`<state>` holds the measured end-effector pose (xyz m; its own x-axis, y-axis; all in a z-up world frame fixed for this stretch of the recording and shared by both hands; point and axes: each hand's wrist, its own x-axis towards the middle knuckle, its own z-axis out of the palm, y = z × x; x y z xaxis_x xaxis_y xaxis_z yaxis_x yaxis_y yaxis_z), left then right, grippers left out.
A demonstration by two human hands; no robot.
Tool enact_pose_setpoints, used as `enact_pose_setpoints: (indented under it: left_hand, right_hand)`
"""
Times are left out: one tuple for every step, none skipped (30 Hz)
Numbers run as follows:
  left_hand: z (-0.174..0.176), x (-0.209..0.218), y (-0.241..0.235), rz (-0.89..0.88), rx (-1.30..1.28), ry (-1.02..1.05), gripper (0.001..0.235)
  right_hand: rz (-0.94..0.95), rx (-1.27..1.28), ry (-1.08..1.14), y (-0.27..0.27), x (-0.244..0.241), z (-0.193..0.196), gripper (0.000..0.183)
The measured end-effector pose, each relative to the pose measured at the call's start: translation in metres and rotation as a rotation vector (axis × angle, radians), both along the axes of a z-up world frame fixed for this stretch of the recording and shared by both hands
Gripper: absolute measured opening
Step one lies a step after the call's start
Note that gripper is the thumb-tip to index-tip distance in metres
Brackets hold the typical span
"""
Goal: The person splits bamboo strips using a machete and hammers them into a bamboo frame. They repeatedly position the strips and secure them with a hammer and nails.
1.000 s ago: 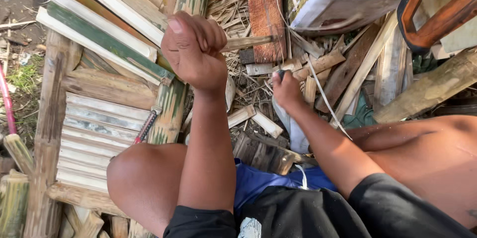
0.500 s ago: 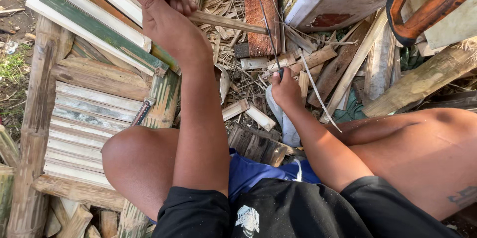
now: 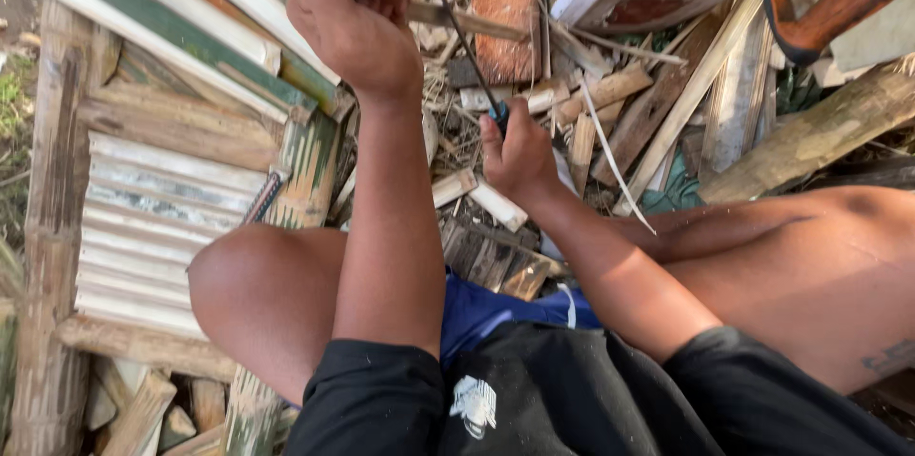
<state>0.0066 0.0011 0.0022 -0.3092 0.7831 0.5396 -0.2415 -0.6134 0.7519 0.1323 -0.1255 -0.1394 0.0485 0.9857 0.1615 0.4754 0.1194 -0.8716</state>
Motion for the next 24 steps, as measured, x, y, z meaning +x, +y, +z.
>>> enact_pose_setpoints:
  left_hand:
    - [-0.003,-0.003,-0.005,0.012,-0.017,-0.034,0.056]
    - [-0.001,-0.005,0.003,0.014,0.001,-0.07,0.055]
    - [0.001,-0.008,0.011,0.026,-0.016,-0.102,0.054]
    - [0.0,-0.014,0.008,0.049,-0.061,-0.132,0.053]
    - [-0.003,-0.021,0.004,0.073,-0.105,-0.162,0.052]
    - [-0.006,-0.027,0.001,0.058,-0.108,-0.189,0.052]
    - [-0.008,-0.033,0.001,0.043,-0.11,-0.217,0.052]
    - [-0.009,-0.036,0.002,0.021,-0.1,-0.246,0.053]
    - [-0.011,-0.038,0.0,0.046,-0.111,-0.233,0.053]
    - [-0.012,-0.038,-0.003,0.068,-0.121,-0.221,0.054]
    - [-0.013,-0.037,-0.005,0.09,-0.131,-0.208,0.055]
    - [-0.015,-0.035,-0.007,0.098,-0.137,-0.19,0.055]
    - [-0.017,-0.032,-0.008,0.106,-0.143,-0.173,0.055]
    - [-0.015,-0.03,-0.006,0.106,-0.139,-0.153,0.055]
    - [-0.014,-0.03,-0.012,0.101,-0.133,-0.154,0.054]
    - [-0.013,-0.029,-0.016,0.088,-0.112,-0.157,0.054]
    - [-0.01,-0.028,-0.014,0.075,-0.091,-0.159,0.054]
    - [-0.009,-0.028,-0.013,0.003,-0.071,-0.148,0.054]
    - [-0.009,-0.029,-0.01,-0.07,-0.051,-0.138,0.054]
    - [-0.01,-0.029,-0.009,-0.145,-0.042,-0.132,0.054]
    - [-0.01,-0.031,-0.005,-0.197,-0.025,-0.111,0.054]
    - [-0.01,-0.032,0.0,-0.251,-0.014,-0.096,0.054]
    - [-0.011,-0.032,0.002,-0.305,-0.001,-0.082,0.054]
    - [-0.01,-0.032,0.004,-0.335,-0.018,-0.11,0.052]
  right_hand:
    - [-0.001,0.013,-0.002,-0.003,0.001,-0.01,0.04]
    - [-0.013,0.055,-0.031,0.002,0.001,-0.017,0.039]
    - [-0.025,0.096,-0.06,0.003,0.0,-0.023,0.038]
    - [-0.028,0.109,-0.086,-0.006,-0.001,-0.03,0.038]
    - [-0.005,-0.023,-0.106,-0.005,0.0,-0.037,0.038]
    - [0.023,-0.159,-0.128,-0.001,0.003,-0.044,0.039]
    - [0.052,-0.295,-0.152,-0.002,0.006,-0.051,0.04]
    - [0.025,-0.405,-0.129,-0.002,0.012,-0.058,0.039]
    - [-0.002,-0.514,-0.105,-0.003,0.021,-0.067,0.04]
    - [-0.03,-0.622,-0.081,-0.002,0.031,-0.077,0.04]
    - [-0.077,-0.594,-0.139,0.004,0.039,-0.09,0.04]
    - [-0.12,-0.576,-0.201,0.005,0.046,-0.106,0.041]
    - [-0.163,-0.557,-0.263,0.001,0.051,-0.12,0.041]
    - [-0.162,-0.54,-0.289,-0.002,0.054,-0.131,0.042]
    - [-0.162,-0.523,-0.315,-0.006,0.056,-0.136,0.042]
    - [-0.17,-0.492,-0.339,0.0,0.058,-0.134,0.043]
    - [-0.165,-0.474,-0.305,0.007,0.056,-0.127,0.042]
    - [-0.151,-0.477,-0.277,-0.001,0.051,-0.115,0.042]
    - [-0.138,-0.481,-0.249,-0.003,0.044,-0.097,0.041]
    - [-0.11,-0.37,-0.184,-0.007,0.036,-0.076,0.04]
    - [-0.083,-0.259,-0.119,-0.01,0.026,-0.051,0.04]
    - [-0.016,-0.259,-0.076,-0.015,0.023,-0.026,0.04]
    - [0.051,-0.259,-0.032,-0.021,0.02,-0.001,0.041]
    - [0.069,-0.2,-0.02,-0.023,0.016,0.02,0.041]
